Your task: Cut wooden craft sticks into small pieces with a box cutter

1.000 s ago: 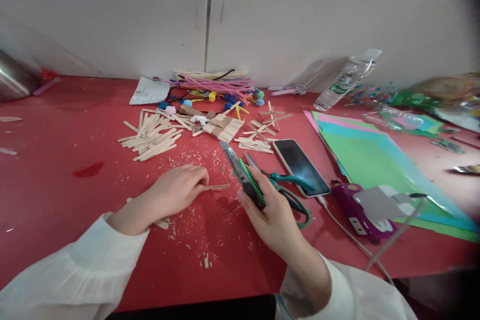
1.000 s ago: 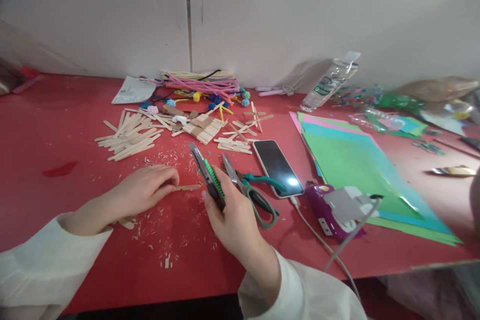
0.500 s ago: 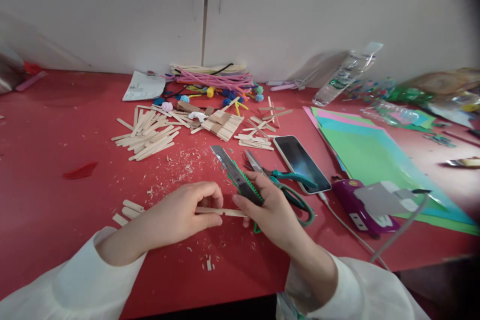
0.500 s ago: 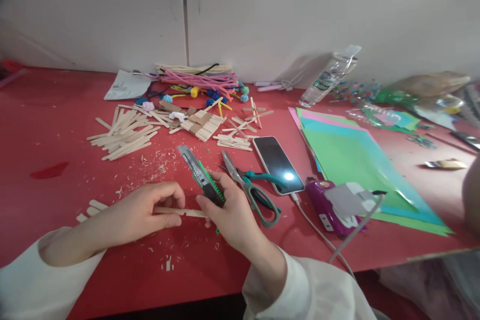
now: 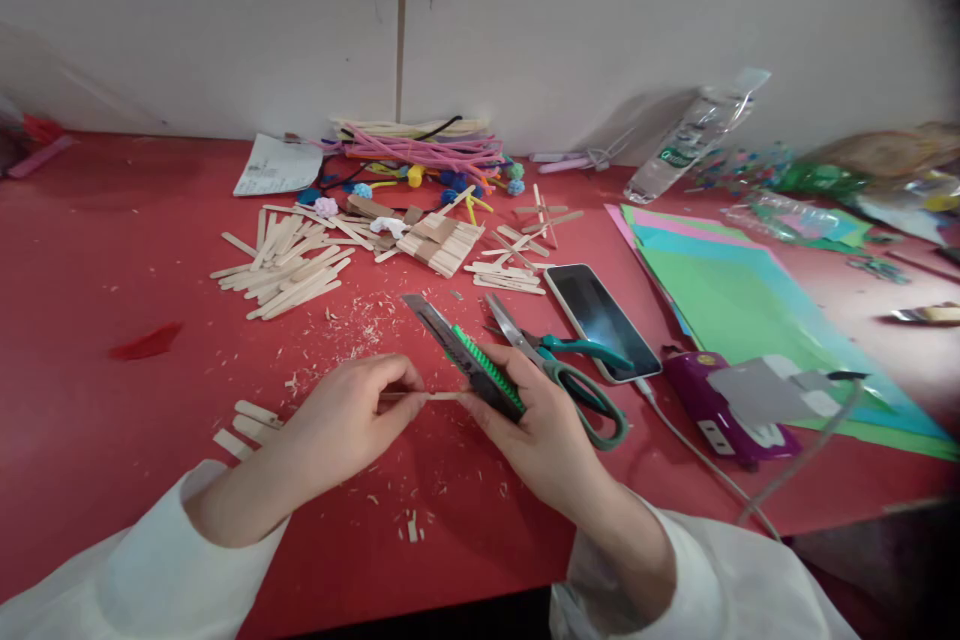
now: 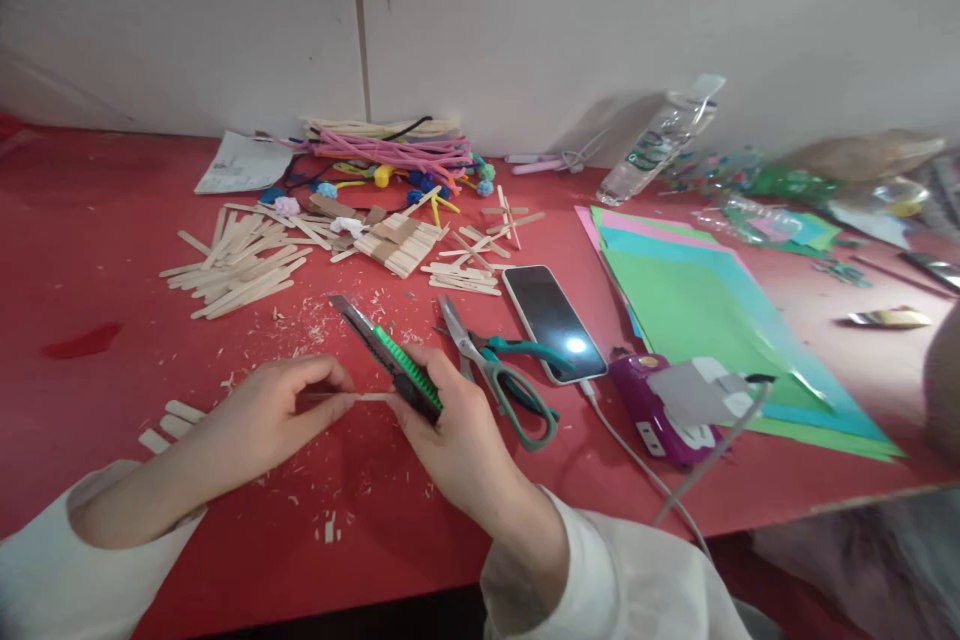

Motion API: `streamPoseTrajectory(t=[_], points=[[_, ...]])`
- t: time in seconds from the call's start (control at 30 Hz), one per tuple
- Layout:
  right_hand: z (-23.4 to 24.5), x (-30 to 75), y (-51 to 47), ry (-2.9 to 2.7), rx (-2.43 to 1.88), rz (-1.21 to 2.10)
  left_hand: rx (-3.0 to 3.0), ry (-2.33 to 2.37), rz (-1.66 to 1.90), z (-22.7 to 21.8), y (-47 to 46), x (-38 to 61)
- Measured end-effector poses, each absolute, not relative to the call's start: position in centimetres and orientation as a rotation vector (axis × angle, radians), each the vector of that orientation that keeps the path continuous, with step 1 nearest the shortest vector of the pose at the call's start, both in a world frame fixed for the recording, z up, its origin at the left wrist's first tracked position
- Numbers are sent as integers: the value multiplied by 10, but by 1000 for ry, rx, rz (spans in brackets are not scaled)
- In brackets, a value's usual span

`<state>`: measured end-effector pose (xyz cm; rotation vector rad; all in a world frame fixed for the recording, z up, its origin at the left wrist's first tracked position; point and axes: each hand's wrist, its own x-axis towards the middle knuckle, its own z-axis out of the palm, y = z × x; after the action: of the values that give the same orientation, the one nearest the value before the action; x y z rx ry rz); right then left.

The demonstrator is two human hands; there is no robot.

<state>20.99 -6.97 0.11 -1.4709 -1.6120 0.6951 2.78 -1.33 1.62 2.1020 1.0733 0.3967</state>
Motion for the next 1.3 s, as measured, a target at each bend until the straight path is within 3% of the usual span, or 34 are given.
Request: streamPoseTrajectory(t=[0.43, 1.3], points=[[-2, 199, -125, -1981, -1619, 230, 2438, 1254, 288, 5, -8, 29], [-15, 182, -145, -1876, -1712, 303, 2373, 1248, 381, 4, -8, 32]])
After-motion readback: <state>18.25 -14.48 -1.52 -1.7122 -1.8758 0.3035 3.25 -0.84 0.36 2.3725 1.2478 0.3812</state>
